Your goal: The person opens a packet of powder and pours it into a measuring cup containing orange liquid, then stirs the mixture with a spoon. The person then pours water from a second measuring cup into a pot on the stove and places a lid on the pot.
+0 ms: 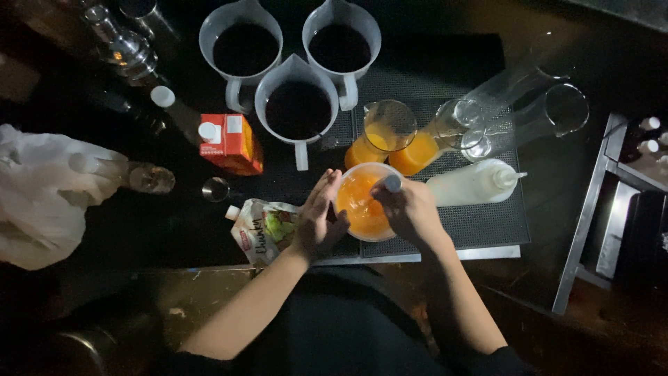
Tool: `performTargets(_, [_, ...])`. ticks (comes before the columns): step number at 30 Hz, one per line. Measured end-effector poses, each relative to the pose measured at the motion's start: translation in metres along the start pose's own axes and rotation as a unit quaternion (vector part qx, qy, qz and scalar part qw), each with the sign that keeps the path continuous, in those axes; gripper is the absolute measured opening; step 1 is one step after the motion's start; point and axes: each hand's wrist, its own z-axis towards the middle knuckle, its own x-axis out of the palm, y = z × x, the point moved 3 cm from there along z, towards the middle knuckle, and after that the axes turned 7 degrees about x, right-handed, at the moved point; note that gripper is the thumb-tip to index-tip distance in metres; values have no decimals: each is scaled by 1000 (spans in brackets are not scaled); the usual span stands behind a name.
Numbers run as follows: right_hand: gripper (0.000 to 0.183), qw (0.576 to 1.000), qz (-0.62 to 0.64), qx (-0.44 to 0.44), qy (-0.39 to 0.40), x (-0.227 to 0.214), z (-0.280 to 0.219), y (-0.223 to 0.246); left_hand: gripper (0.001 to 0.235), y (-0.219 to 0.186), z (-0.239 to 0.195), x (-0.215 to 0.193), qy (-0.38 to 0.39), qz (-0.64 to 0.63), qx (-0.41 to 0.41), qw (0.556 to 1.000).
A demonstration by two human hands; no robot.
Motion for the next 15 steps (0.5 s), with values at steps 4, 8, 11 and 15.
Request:
performTargets(4, [25, 981, 158, -99, 54, -9, -20, -22, 66, -7, -20, 4, -26, 0, -15, 1000])
performTargets(8, [12, 983, 110, -117, 83, -34, -20, 40, 54, -19, -4, 1, -47, 14, -2, 999])
performTargets(11, [15, 982, 75, -171, -9, -11, -13, 1, 56, -8, -9, 2, -67, -3, 24, 997])
performTargets(15, [11, 986, -69, -148, 24, -22, -7, 28, 54, -6, -9, 5, -63, -8, 24, 998])
